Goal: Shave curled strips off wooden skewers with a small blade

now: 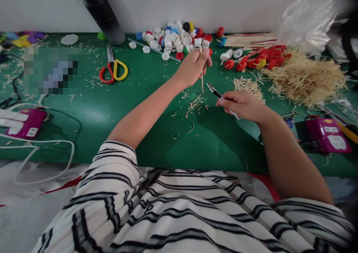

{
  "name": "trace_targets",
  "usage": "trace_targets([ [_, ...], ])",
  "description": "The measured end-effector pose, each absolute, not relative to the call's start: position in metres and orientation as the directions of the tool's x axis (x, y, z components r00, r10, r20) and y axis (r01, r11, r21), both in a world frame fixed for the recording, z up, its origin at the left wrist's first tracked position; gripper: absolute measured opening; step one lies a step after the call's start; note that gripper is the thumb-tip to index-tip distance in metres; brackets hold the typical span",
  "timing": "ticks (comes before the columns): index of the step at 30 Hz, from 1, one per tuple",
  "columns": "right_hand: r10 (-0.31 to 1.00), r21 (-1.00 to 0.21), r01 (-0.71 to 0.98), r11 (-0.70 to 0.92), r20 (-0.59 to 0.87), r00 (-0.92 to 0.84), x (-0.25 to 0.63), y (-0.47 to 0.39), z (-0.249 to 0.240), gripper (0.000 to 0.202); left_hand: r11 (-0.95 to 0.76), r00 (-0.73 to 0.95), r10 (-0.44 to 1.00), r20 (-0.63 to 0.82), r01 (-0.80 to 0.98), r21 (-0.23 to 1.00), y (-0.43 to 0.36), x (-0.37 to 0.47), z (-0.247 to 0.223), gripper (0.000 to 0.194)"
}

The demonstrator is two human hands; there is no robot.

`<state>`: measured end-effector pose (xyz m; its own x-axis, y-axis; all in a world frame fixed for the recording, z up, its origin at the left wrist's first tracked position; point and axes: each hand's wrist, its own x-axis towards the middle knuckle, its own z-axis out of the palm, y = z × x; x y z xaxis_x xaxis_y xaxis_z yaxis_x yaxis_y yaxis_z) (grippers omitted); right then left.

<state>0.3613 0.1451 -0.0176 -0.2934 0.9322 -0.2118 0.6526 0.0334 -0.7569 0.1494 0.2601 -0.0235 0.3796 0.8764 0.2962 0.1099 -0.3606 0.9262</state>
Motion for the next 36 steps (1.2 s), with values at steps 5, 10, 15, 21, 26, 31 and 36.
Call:
trace_targets([
  [5, 0.948, -0.742, 0.667, 0.073, -0.156, -0.278, 0.364, 0.149, -0.022, 0.029, -0.341, 0.371, 0.891, 0.26, 0.173, 0.924, 0.258, 0.15, -0.021, 0.059],
  [10, 0.962, -0.709, 0.693, 0.131, -0.079, -0.263, 0.369, 0.145, -0.017, 0.029, -0.349, 0.387, 0.88, 0.276, 0.131, 0.928, 0.259, 0.149, -0.021, 0.061],
  [15, 0.966, -0.802, 0.569, 0.183, 0.254, 0.047, 0.38, 0.138, 0.006, 0.019, -0.319, 0.387, 0.889, 0.246, 0.136, 0.938, 0.26, 0.149, -0.023, 0.061],
  [21, 0.751, -0.853, 0.357, 0.381, 0.511, 0.419, 0.41, 0.141, 0.012, 0.019, -0.327, 0.369, 0.892, 0.263, 0.121, 0.937, 0.261, 0.151, -0.025, 0.062],
  [26, 0.77, -0.898, 0.4, 0.182, 0.383, 0.51, 0.417, 0.153, 0.004, 0.023, -0.336, 0.39, 0.883, 0.261, 0.135, 0.932, 0.26, 0.149, -0.023, 0.064],
  [31, 0.82, -0.846, 0.526, 0.093, 0.364, 0.441, 0.408, 0.148, 0.006, 0.03, -0.334, 0.408, 0.881, 0.24, 0.175, 0.926, 0.26, 0.147, -0.021, 0.062],
  [36, 0.997, -0.825, 0.559, 0.082, 0.061, -0.056, 0.404, 0.131, 0.019, 0.03, -0.338, 0.402, 0.882, 0.246, 0.175, 0.925, 0.26, 0.147, -0.021, 0.064],
])
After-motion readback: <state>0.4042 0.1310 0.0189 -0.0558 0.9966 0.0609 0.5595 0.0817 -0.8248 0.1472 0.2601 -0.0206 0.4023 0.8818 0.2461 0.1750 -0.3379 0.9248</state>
